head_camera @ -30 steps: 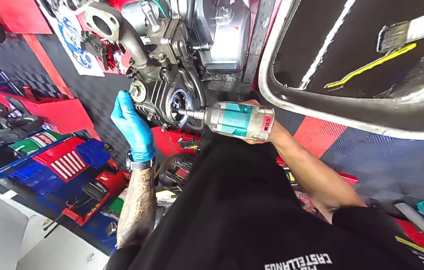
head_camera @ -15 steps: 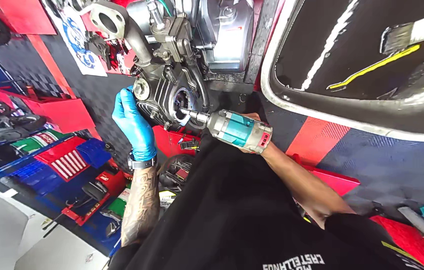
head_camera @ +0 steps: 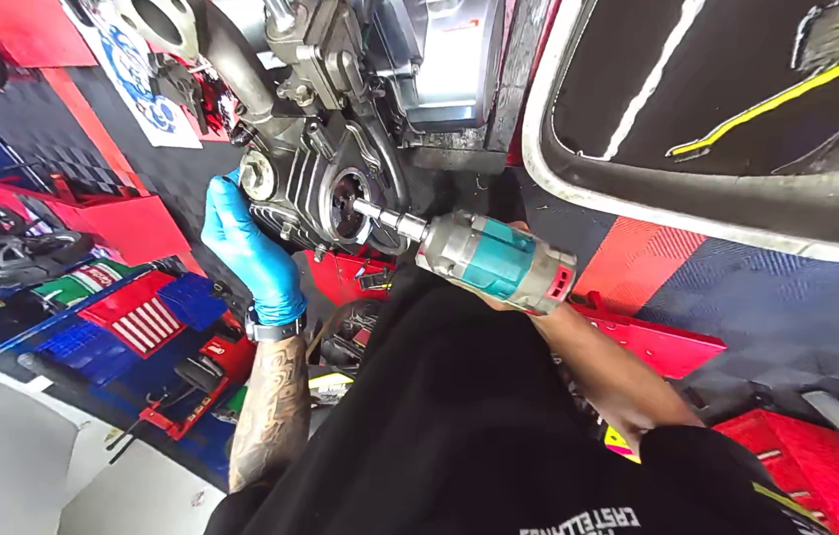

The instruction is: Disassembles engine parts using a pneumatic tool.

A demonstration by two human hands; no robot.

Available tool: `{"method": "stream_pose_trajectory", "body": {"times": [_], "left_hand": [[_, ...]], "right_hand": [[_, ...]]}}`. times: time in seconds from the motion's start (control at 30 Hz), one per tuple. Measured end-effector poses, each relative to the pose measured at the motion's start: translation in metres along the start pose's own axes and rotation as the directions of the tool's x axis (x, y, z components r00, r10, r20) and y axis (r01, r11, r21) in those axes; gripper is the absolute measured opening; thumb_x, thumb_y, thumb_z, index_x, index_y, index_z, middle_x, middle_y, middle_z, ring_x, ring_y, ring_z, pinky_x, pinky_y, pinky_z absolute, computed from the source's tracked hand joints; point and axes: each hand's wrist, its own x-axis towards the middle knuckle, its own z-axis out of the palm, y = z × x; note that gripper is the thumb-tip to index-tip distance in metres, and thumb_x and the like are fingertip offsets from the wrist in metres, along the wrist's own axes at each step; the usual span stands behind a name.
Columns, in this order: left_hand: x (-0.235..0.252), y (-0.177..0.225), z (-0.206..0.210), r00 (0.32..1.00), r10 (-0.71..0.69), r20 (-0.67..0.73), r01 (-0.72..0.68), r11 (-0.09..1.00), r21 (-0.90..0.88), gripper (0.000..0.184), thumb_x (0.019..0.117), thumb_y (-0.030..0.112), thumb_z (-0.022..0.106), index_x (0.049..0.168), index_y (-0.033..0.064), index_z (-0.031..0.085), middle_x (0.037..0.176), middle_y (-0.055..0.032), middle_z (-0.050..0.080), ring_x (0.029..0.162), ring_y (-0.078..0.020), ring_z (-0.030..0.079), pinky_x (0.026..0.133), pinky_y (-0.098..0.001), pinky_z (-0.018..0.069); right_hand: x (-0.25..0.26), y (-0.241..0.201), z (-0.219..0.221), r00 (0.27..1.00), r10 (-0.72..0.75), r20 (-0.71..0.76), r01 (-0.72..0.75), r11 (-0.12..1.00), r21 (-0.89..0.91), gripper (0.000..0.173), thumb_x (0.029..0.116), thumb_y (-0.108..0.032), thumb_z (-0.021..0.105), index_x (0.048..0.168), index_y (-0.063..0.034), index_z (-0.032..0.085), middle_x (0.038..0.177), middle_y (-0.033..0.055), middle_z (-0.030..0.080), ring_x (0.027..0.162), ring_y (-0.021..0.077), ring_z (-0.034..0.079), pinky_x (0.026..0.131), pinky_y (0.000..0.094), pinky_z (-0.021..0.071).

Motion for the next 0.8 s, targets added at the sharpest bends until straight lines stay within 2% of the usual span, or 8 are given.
{"method": "stream_pose_trajectory", "body": {"times": [0.07, 0.17, 0.3, 0.4, 0.47, 0.5, 0.6, 0.8], "left_hand": [[0.0, -0.001, 0.0, 1.0, 0.014, 0.015, -0.014, 1.0, -0.004, 0.042, 0.1125, 0.027, 0.031, 0.113, 0.0074, 0.067, 0.1, -0.0038, 0.071, 0.095, -0.0166, 0.07, 0.086, -0.0406, 0.0597], [0.001, -0.002, 0.001, 1.0, 0.017, 0.003, -0.017, 1.0, -0.023, 0.04, 0.1123, 0.026, 0.033, 0.108, 0.0082, 0.068, 0.096, -0.0029, 0.071, 0.091, -0.0159, 0.07, 0.082, -0.0396, 0.0602], [0.002, -0.004, 0.0, 1.0, 0.0, -0.013, -0.001, 0.999, -0.046, 0.036, 0.1118, 0.026, 0.036, 0.101, 0.01, 0.066, 0.089, -0.0014, 0.069, 0.085, -0.0145, 0.07, 0.078, -0.0383, 0.0601], [0.003, -0.003, 0.0, 1.0, 0.008, -0.011, -0.008, 1.0, -0.011, 0.035, 0.1114, 0.026, 0.037, 0.097, 0.0112, 0.064, 0.086, 0.0002, 0.067, 0.082, -0.0134, 0.069, 0.076, -0.0374, 0.0598], [0.002, -0.004, -0.002, 1.0, 0.028, -0.005, -0.028, 0.999, 0.043, 0.034, 0.1117, 0.027, 0.036, 0.097, 0.0116, 0.063, 0.085, 0.0013, 0.066, 0.082, -0.0121, 0.068, 0.076, -0.0365, 0.0593], [0.002, -0.005, -0.002, 0.999, 0.04, -0.005, -0.039, 0.997, 0.065, 0.035, 0.1119, 0.027, 0.035, 0.097, 0.0116, 0.062, 0.085, 0.0016, 0.065, 0.081, -0.0117, 0.068, 0.076, -0.0363, 0.0589], [0.003, -0.005, -0.002, 0.999, 0.053, -0.005, -0.052, 0.994, 0.099, 0.035, 0.1121, 0.026, 0.033, 0.097, 0.0119, 0.062, 0.084, 0.0024, 0.064, 0.08, -0.0105, 0.067, 0.075, -0.0354, 0.0585], [0.004, -0.006, 0.001, 0.996, 0.086, -0.015, -0.084, 0.993, 0.086, 0.034, 0.1115, 0.022, 0.033, 0.095, 0.011, 0.061, 0.084, 0.0025, 0.064, 0.081, -0.0099, 0.066, 0.077, -0.0351, 0.0582]], "right_hand": [[0.008, 0.008, -0.004, 0.961, -0.275, -0.024, 0.276, 0.957, 0.089, 0.024, 0.0732, -0.016, 0.083, 0.091, -0.0033, 0.073, 0.081, 0.002, 0.073, 0.076, 0.0028, 0.068, 0.073, 0.0197, 0.0576], [0.024, 0.001, -0.006, 0.903, -0.43, -0.024, 0.428, 0.89, 0.159, 0.025, 0.0726, -0.02, 0.083, 0.089, -0.0022, 0.074, 0.079, 0.0024, 0.073, 0.074, 0.002, 0.068, 0.07, 0.0184, 0.0573], [0.03, -0.005, -0.009, 0.909, -0.416, 0.031, 0.411, 0.906, 0.103, 0.027, 0.0698, -0.02, 0.084, 0.089, -0.0042, 0.074, 0.078, -0.0014, 0.072, 0.072, -0.0022, 0.066, 0.068, 0.0134, 0.0548], [0.028, -0.003, -0.022, 0.933, -0.335, 0.131, 0.345, 0.936, -0.062, 0.031, 0.0728, -0.025, 0.085, 0.096, -0.008, 0.074, 0.085, -0.0042, 0.072, 0.081, -0.0033, 0.067, 0.076, 0.0128, 0.0552], [0.027, -0.003, -0.029, 0.935, -0.308, 0.179, 0.337, 0.927, -0.163, 0.042, 0.0755, -0.031, 0.081, 0.108, -0.0073, 0.072, 0.097, -0.0016, 0.071, 0.094, -0.0025, 0.065, 0.088, 0.0151, 0.0521], [0.028, -0.008, -0.034, 0.918, -0.349, 0.189, 0.382, 0.906, -0.181, 0.049, 0.0778, -0.034, 0.08, 0.116, -0.0045, 0.069, 0.104, 0.0015, 0.071, 0.103, -0.0012, 0.063, 0.096, 0.0168, 0.0482], [0.033, -0.026, -0.046, 0.91, -0.372, 0.185, 0.398, 0.909, -0.128, 0.06, 0.0784, -0.036, 0.081, 0.124, -0.0012, 0.065, 0.111, 0.002, 0.07, 0.11, -0.0056, 0.06, 0.099, 0.0117, 0.0458], [0.035, -0.018, -0.038, 0.893, -0.404, 0.197, 0.421, 0.905, -0.056, 0.046, 0.083, -0.033, 0.079, 0.117, -0.0039, 0.068, 0.105, -0.0001, 0.071, 0.105, -0.0051, 0.064, 0.094, 0.0141, 0.0509]]}}
